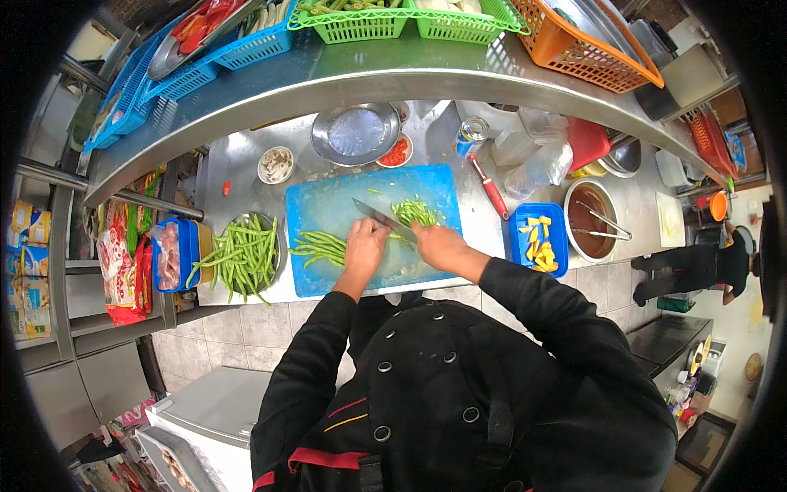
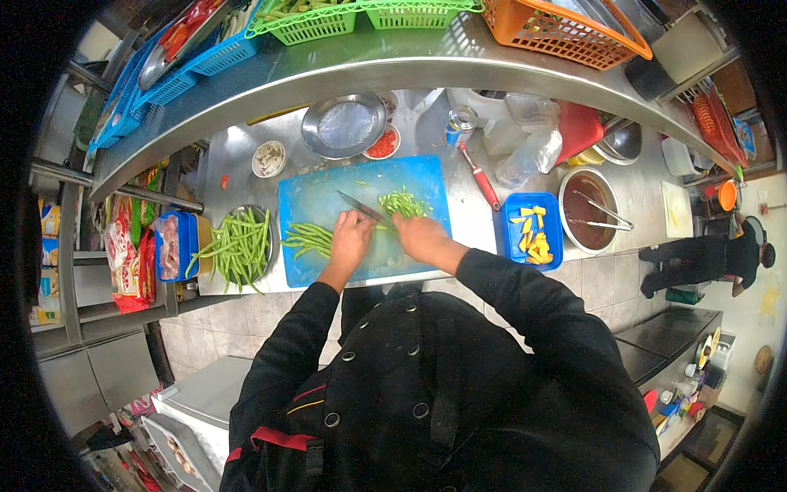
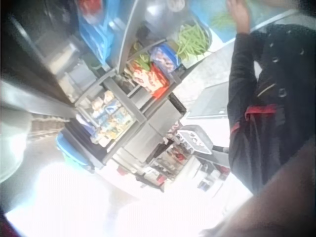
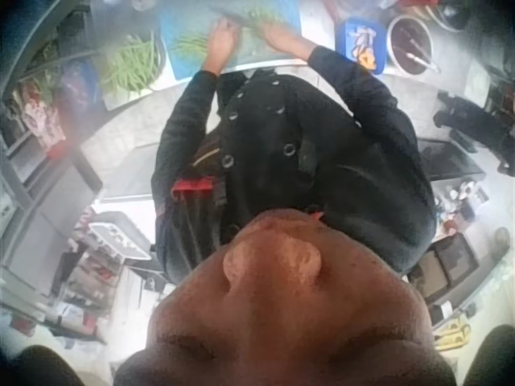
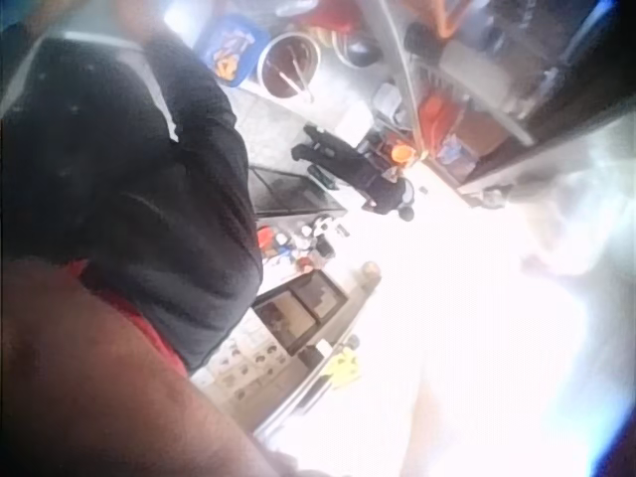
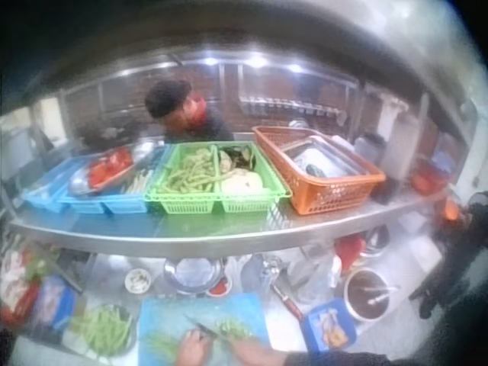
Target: The person chops green beans on a blue cutting board using a cleaver, occasionally gathering more beans from a pile on the counter.
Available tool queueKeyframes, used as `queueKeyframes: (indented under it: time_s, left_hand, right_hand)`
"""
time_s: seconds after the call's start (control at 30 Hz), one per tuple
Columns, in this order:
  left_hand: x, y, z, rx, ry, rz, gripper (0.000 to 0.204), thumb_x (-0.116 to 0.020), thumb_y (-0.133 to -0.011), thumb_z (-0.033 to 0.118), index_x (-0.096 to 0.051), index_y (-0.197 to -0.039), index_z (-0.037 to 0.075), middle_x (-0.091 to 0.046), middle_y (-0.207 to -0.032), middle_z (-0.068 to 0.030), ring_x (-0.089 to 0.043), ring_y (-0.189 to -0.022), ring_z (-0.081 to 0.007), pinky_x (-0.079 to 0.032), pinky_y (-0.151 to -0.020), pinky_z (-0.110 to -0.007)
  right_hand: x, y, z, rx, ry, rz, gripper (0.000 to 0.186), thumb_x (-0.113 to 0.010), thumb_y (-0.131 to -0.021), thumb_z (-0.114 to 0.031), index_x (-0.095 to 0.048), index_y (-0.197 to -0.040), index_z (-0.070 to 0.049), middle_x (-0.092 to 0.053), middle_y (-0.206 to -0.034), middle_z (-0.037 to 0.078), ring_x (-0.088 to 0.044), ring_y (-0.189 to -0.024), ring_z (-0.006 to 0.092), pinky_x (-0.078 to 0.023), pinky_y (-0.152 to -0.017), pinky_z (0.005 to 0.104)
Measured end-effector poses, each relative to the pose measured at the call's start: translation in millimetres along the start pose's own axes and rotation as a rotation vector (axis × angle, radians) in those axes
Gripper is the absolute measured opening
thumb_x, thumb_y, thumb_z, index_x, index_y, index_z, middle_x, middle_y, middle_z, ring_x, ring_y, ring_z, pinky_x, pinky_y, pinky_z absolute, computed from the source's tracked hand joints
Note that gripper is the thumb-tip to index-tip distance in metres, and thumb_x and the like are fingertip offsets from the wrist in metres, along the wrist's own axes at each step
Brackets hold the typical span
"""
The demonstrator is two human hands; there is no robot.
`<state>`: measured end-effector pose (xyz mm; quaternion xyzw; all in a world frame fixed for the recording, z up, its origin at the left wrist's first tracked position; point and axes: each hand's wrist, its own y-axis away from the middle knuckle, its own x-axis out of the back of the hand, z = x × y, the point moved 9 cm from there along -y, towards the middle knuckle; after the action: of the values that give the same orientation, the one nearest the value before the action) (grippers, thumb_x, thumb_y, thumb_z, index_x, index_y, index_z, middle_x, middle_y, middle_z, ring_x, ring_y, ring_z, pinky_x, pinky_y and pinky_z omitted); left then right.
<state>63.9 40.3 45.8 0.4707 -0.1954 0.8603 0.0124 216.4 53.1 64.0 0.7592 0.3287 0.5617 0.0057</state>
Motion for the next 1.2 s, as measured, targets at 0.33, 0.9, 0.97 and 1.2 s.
queueKeyframes:
  time_s: [0.33, 0.9, 0.97, 1.2]
  left_hand:
    - [-1, -2, -1, 0.023, 0.087, 0.058, 0.015, -0.08, -0.081, 0.01, -0.075, -0.095, 0.007, -0.066, -0.1, -0.0097, -0.061, -0.099, -0.0342, -0.053, -0.087, -0.045]
    - [-10, 4, 4, 0.019, 0.138, 0.022, 0.019, -0.079, -0.082, 0.011, -0.073, -0.099, 0.004, -0.066, -0.104, -0.0122, -0.061, -0.106, -0.0353, -0.053, -0.092, -0.045]
    - [-9, 3, 4, 0.036, 0.146, 0.03, 0.02, -0.08, -0.082, 0.011, -0.073, -0.099, 0.004, -0.066, -0.104, -0.0126, -0.062, -0.105, -0.0358, -0.053, -0.091, -0.046]
    - [-6, 0, -2, 0.09, 0.153, 0.001, 0.017, -0.079, -0.083, 0.01, -0.074, -0.097, 0.004, -0.068, -0.103, -0.012, -0.063, -0.104, -0.0351, -0.054, -0.09, -0.045]
  right_hand:
    - [-1, 1, 2, -0.01, 0.015, 0.016, 0.029, -0.054, -0.094, -0.008, -0.055, -0.122, -0.001, -0.074, -0.087, 0.027, -0.074, -0.082, 0.0456, -0.059, -0.074, 0.0564]
    - [-16, 4, 5, -0.047, -0.074, 0.028, 0.029, -0.053, -0.095, -0.008, -0.055, -0.122, 0.0, -0.073, -0.094, 0.029, -0.073, -0.089, 0.0474, -0.058, -0.078, 0.0561]
    - [-16, -7, 1, -0.026, -0.092, 0.057, 0.029, -0.053, -0.095, -0.008, -0.055, -0.122, 0.0, -0.073, -0.094, 0.029, -0.073, -0.089, 0.0475, -0.058, -0.077, 0.0566]
    - [0, 16, 5, -0.01, 0.003, 0.0, 0.029, -0.052, -0.096, -0.01, -0.055, -0.123, 0.0, -0.073, -0.09, 0.029, -0.073, -0.085, 0.0463, -0.058, -0.074, 0.0572]
